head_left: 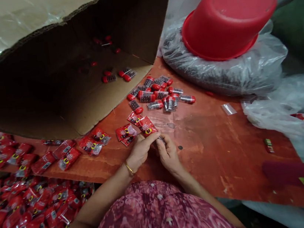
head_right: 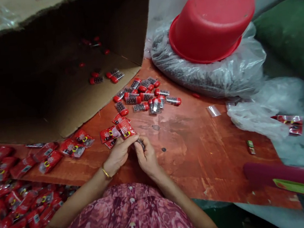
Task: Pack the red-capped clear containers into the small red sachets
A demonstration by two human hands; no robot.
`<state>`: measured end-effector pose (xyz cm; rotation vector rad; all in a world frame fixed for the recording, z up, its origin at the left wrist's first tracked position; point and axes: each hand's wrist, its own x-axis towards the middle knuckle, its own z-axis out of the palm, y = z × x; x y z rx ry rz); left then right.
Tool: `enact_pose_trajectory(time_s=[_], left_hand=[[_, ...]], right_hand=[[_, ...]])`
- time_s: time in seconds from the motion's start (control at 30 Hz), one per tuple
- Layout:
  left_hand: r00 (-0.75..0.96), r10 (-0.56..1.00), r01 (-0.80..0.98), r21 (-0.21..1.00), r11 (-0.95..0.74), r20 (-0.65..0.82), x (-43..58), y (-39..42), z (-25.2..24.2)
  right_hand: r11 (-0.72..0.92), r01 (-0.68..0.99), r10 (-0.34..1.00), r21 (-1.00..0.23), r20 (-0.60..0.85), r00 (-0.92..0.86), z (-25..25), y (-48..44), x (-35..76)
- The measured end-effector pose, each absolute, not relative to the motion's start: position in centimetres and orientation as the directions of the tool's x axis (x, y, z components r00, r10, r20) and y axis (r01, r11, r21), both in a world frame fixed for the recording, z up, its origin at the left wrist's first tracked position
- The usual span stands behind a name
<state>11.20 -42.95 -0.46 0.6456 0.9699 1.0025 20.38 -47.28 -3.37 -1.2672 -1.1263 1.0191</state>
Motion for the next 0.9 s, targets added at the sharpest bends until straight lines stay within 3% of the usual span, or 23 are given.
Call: enact_pose_trajectory(time_s=[0.17,0.33,0.4,0.53,0.77,0.9], left_hand=[[0.296,0.843,-0.307,0.792,0.528,-0.448,10.9,-43.1,-0.6],[0.213,0.851,-0.314,0.791,0.525,-0.48,11.4,-43.6,-0.7],[0.191,0.871,-0.335,0.804,0.492,-0.454,11.6,-43.9,-1.1],[0.195,0.9,-0.29,0.854,0.433,-0.39,11.9,-44.6,-1.8],[0.181,0.918,-0.428,0.813,0.395,-0.352,10.9,-44.2,-1.1],[0.24,0.893,-0.418,0.79,0.448,-0.38,10.9,-44.0,-0.9]], right_hand=[[-0.155,-0.21,0.986,-0.965,-0.163,0.024,-3.0,-47.2,20.2],[-0.19,-0.384,0.982,-0.904,-0.183,-0.053,-2.8,-47.4,19.8],[-0.199,-0.368,0.98,-0.908,-0.188,-0.067,-2.8,-47.4,19.9],[-0.155,-0.314,0.98,-0.937,-0.185,0.068,-2.6,-47.0,19.9],[-0.192,-0.335,0.98,-0.922,-0.201,-0.009,-2.3,-46.4,20.6],[-0.197,-0.295,0.971,-0.935,-0.228,0.076,-2.7,-46.0,20.4]])
